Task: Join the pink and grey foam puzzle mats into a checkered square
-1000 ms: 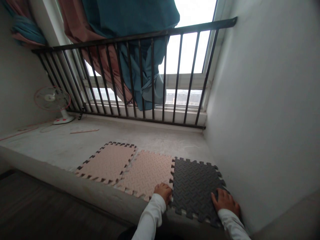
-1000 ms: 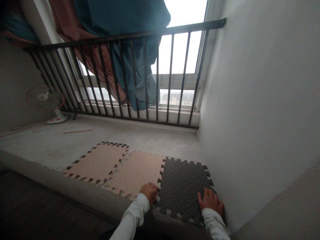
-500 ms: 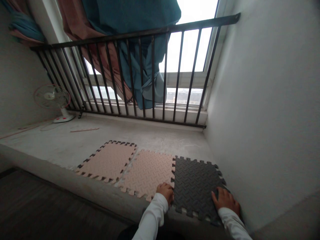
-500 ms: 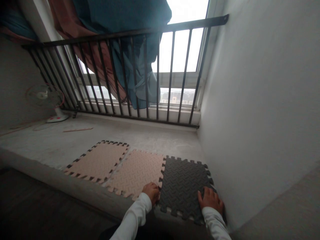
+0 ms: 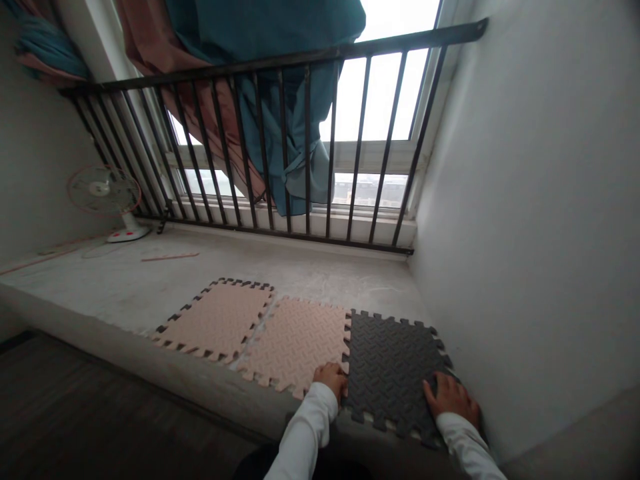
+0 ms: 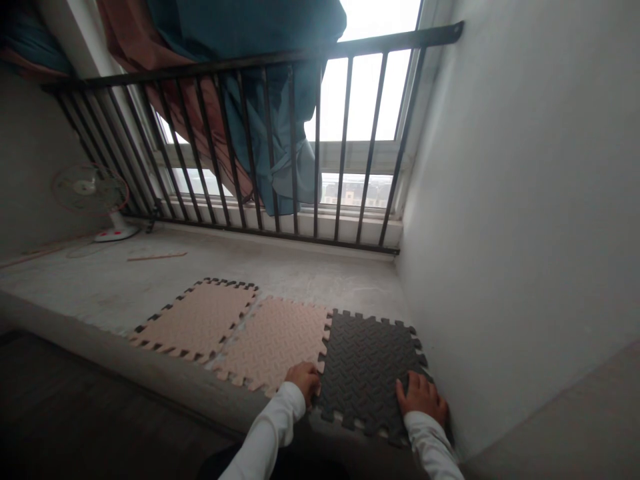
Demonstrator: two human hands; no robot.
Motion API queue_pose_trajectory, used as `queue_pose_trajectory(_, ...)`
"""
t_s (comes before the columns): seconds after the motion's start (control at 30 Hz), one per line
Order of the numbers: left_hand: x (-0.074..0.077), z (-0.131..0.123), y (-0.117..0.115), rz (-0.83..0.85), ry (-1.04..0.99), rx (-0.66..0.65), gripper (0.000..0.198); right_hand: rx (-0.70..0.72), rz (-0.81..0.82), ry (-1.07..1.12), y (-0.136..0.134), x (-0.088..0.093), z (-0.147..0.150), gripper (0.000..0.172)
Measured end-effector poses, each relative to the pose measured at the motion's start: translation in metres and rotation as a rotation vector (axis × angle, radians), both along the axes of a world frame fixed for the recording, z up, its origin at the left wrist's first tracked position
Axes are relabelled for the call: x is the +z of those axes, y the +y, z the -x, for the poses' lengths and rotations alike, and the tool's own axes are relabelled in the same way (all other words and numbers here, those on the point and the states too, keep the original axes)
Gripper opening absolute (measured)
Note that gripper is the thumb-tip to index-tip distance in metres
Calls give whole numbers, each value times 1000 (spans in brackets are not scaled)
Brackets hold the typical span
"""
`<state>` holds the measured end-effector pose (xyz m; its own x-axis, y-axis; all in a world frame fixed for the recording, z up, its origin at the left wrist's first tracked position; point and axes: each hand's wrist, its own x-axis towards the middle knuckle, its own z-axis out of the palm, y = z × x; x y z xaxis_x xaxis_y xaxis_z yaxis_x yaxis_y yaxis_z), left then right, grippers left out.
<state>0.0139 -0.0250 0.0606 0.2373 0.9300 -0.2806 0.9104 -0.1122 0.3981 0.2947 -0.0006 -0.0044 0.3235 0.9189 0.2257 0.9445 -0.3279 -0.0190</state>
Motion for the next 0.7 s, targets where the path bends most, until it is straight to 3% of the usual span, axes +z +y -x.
queue_pose_trajectory(0.17, -11, -5, 1, -92, 49, 38, 33, 13, -24, -33, -1, 2, 2, 36)
queue_pose_trajectory(0.33, -8, -10, 7, -43, 89, -16, 40, -7, -3, -48, -4, 12, 8, 36)
queue_pose_trajectory(0.5, -11, -18, 21, -150, 118, 83, 41, -3, 12, -50, -8, 22, 12, 36)
queue_pose_trajectory(0.7, -18, -25, 38, -106, 174, 98, 39, -8, -11, -39, -6, 14, 8, 35)
